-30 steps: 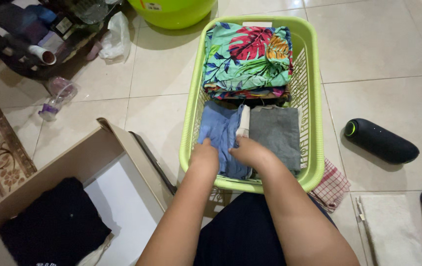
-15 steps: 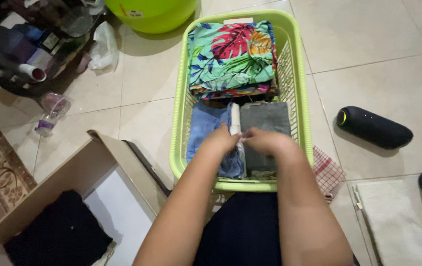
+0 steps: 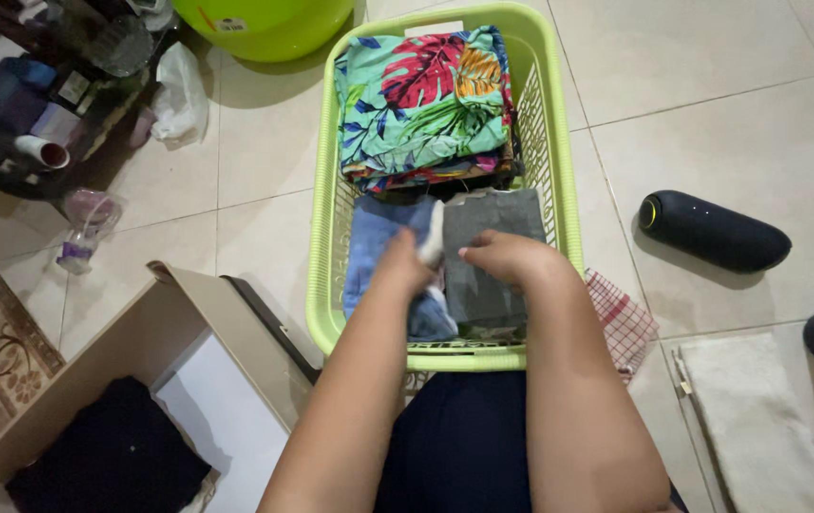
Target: The person transfers folded clothes from a drawer into a laundry basket, then wipes the inside of the drawer with a cloth.
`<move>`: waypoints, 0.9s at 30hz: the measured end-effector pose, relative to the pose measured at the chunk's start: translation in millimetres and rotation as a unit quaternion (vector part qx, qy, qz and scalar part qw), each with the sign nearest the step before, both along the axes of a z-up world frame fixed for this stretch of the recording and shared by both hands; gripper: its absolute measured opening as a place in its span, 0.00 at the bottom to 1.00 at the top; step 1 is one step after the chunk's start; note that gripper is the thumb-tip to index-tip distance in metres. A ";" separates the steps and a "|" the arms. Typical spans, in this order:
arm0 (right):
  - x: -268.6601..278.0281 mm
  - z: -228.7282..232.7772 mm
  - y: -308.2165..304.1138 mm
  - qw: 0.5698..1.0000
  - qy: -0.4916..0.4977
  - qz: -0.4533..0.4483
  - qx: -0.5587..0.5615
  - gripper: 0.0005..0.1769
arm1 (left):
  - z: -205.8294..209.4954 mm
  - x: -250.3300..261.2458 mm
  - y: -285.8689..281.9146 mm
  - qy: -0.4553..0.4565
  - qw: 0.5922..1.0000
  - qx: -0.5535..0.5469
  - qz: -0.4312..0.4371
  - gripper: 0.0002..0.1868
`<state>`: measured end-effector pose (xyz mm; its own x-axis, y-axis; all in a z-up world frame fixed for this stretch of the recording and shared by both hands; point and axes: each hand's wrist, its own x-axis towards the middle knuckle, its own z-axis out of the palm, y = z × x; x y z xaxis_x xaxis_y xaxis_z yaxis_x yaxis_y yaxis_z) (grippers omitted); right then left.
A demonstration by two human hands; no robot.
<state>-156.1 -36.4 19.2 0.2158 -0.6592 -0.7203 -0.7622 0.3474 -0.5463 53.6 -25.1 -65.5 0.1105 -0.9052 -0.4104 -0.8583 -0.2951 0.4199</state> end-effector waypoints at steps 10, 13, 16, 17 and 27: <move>7.4 -9.1 5.9 0.994 0.047 0.006 -0.102 0.43 | -36.3 12.8 -3.2 0.336 0.937 -0.086 -0.045 0.43; 17.3 -15.3 11.3 0.983 0.031 0.041 -0.177 0.41 | -31.2 -1.5 -2.1 0.136 0.948 -0.251 -0.139 0.30; 22.1 -20.5 13.8 0.984 0.018 0.063 -0.165 0.35 | -30.5 -15.9 3.3 0.071 0.941 -0.262 -0.201 0.28; 23.7 -21.4 13.4 0.987 0.032 0.071 -0.140 0.35 | -31.6 -18.3 1.9 0.044 0.944 -0.258 -0.200 0.27; 25.8 -34.3 7.0 0.986 0.042 0.113 -0.113 0.39 | -75.7 -34.7 -33.8 0.003 0.993 -0.118 -0.030 0.20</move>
